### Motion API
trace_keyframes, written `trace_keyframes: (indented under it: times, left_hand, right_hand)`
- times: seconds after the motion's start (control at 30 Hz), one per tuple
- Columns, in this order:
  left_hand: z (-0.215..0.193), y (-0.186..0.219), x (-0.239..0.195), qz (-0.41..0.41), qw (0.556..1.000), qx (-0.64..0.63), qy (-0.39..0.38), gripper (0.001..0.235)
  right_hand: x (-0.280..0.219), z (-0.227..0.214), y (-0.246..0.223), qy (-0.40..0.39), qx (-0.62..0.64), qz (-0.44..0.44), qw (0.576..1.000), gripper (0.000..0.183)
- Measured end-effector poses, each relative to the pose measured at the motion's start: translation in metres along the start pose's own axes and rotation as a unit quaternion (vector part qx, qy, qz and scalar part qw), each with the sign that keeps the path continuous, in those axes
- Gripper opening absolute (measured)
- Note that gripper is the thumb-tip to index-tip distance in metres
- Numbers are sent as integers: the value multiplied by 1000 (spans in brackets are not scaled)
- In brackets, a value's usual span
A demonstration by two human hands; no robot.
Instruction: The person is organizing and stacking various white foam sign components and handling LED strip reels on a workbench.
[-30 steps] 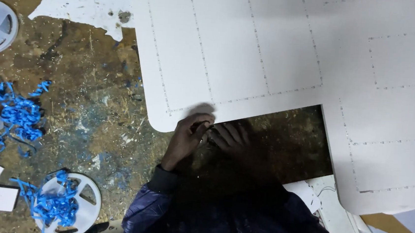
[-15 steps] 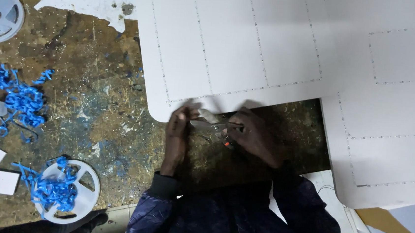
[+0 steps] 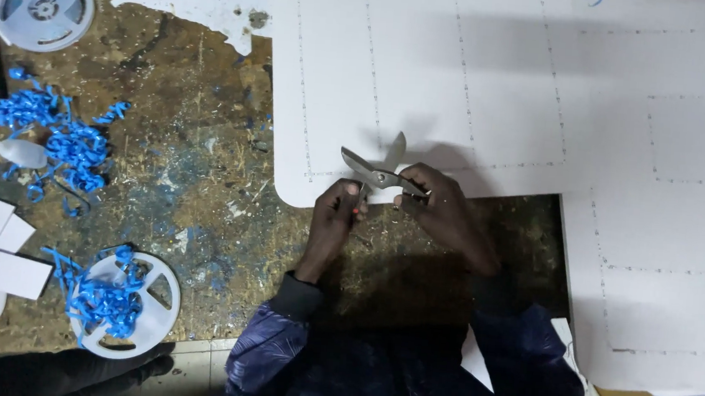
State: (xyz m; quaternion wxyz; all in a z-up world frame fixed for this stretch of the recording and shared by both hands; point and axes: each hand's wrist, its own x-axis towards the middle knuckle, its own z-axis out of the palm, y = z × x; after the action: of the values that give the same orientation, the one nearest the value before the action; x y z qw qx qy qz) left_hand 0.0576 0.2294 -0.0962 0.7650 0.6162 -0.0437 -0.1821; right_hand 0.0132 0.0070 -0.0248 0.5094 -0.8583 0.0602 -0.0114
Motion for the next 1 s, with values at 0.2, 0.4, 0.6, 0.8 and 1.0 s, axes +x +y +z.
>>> trace_keyframes:
  times: [0.2,0.4,0.6,0.8,1.0]
  left_hand:
    - [45,51,-19,13,984,-170,53,40]
    - [35,15,-1,2,968,-214,130,34]
    - [28,56,-2,-34,995,-96,14,80]
    - [22,87,-23,-91,994,-2,-68,100]
    - [7,83,-18,-68,983,-108,132,31]
  right_hand:
    - [-8,55,-53,-39,73,-41,996,48]
    - [-19,63,-42,-150,69,-15,986,72]
    - [-13,65,-55,-133,13,50,990,41]
    - [0,76,-53,-46,-10,49,998,36]
    - [10,85,-54,-170,24,-8,985,50]
